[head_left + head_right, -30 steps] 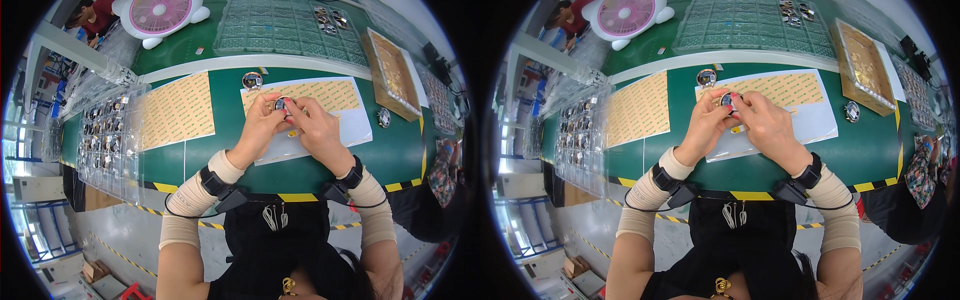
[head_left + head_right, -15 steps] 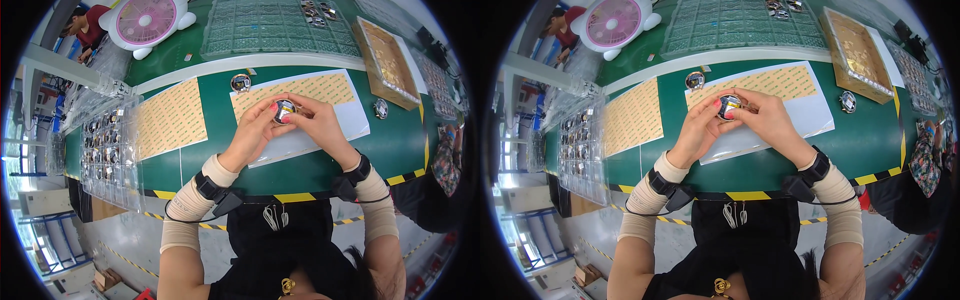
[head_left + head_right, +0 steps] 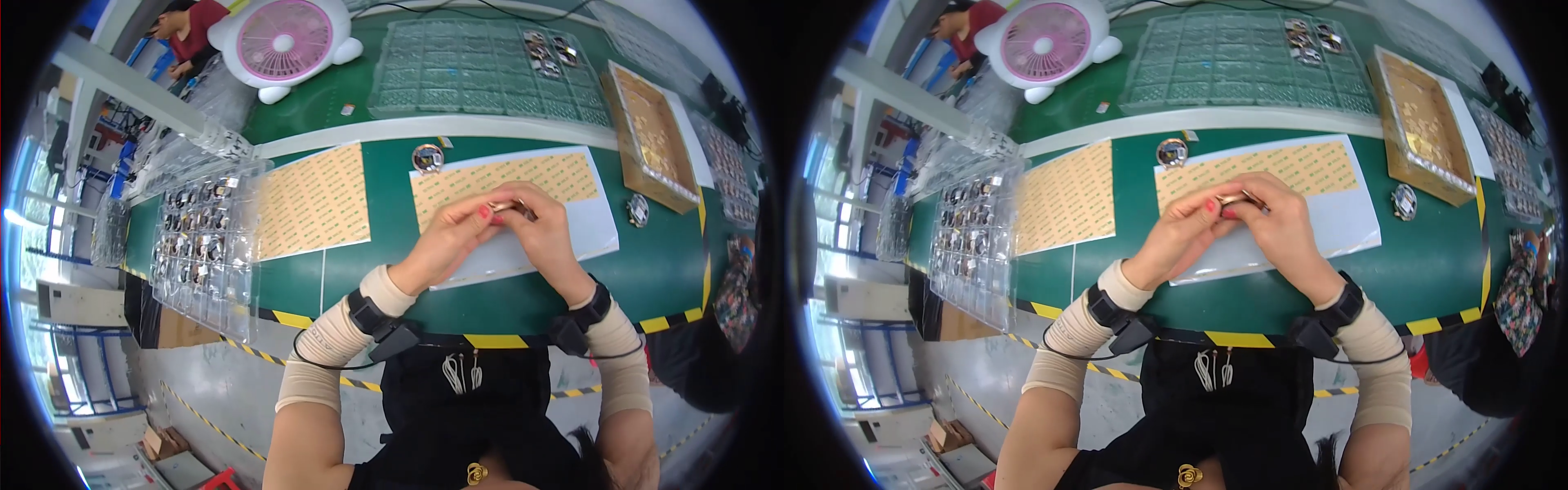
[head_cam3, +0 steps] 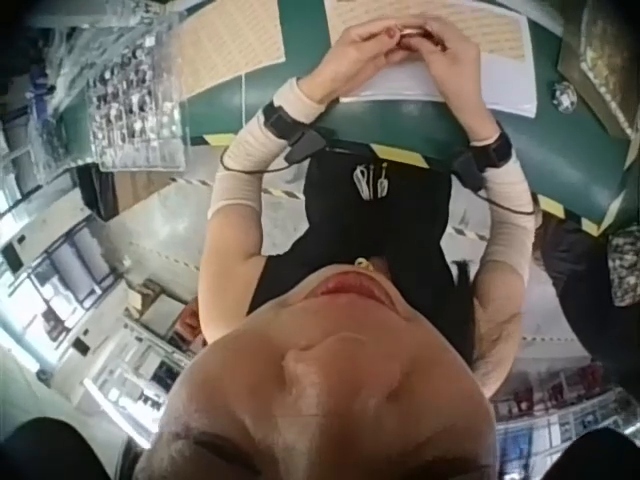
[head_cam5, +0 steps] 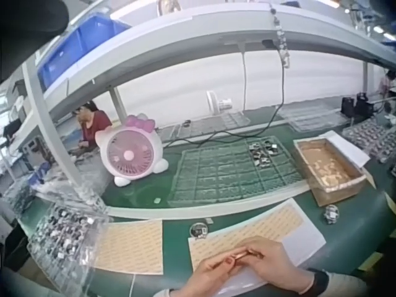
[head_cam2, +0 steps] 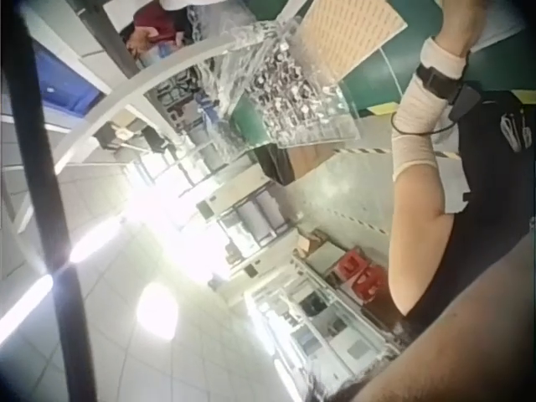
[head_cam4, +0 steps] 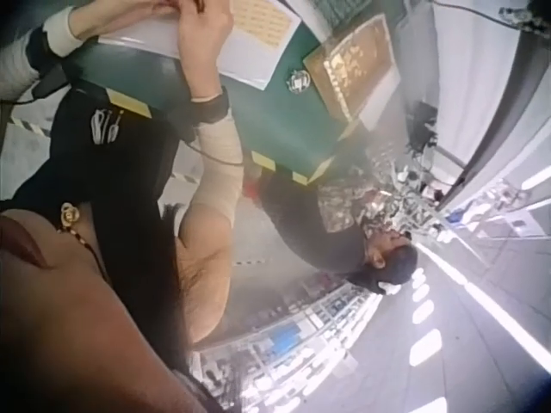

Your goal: The person picks up a watch component, peels a small adhesive piece from a sheet using tweezers, and applies it to the component. They repeat this process for several components before placing them into a separate tray.

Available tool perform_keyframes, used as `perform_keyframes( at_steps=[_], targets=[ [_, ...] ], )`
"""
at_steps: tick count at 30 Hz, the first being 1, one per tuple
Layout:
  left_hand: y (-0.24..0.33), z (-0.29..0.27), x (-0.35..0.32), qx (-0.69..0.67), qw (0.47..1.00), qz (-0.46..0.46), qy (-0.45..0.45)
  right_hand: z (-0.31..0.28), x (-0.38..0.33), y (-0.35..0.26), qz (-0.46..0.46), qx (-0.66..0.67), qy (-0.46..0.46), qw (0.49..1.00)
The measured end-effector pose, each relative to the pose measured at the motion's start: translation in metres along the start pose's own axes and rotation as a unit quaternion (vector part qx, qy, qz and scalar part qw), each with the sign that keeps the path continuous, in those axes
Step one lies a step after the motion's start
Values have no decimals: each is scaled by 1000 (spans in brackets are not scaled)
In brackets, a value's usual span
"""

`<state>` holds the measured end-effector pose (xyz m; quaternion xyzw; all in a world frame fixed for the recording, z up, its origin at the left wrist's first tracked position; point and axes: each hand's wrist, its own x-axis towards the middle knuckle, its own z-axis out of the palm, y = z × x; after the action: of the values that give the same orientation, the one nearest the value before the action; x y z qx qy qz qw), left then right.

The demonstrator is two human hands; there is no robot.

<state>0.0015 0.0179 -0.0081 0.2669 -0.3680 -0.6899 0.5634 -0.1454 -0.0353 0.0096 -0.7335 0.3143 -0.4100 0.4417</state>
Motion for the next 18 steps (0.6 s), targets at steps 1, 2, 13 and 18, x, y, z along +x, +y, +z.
perform_keyframes(
  at_steps=[1,2,13,18],
  targets=[
    [-4,-2,-3,-5,1000,-14,9,2,-2,1,3,0,0,1000],
    [-4,0,-5,-10,999,-27,18,1,-4,0,5,0,0,1000],
    [-6,8,-3,189,982,1,-24,-11,-4,-8,-112,-138,24,984],
    [-4,4,-10,45,999,6,25,-4,1,2,-134,-101,15,986]
  ],
)
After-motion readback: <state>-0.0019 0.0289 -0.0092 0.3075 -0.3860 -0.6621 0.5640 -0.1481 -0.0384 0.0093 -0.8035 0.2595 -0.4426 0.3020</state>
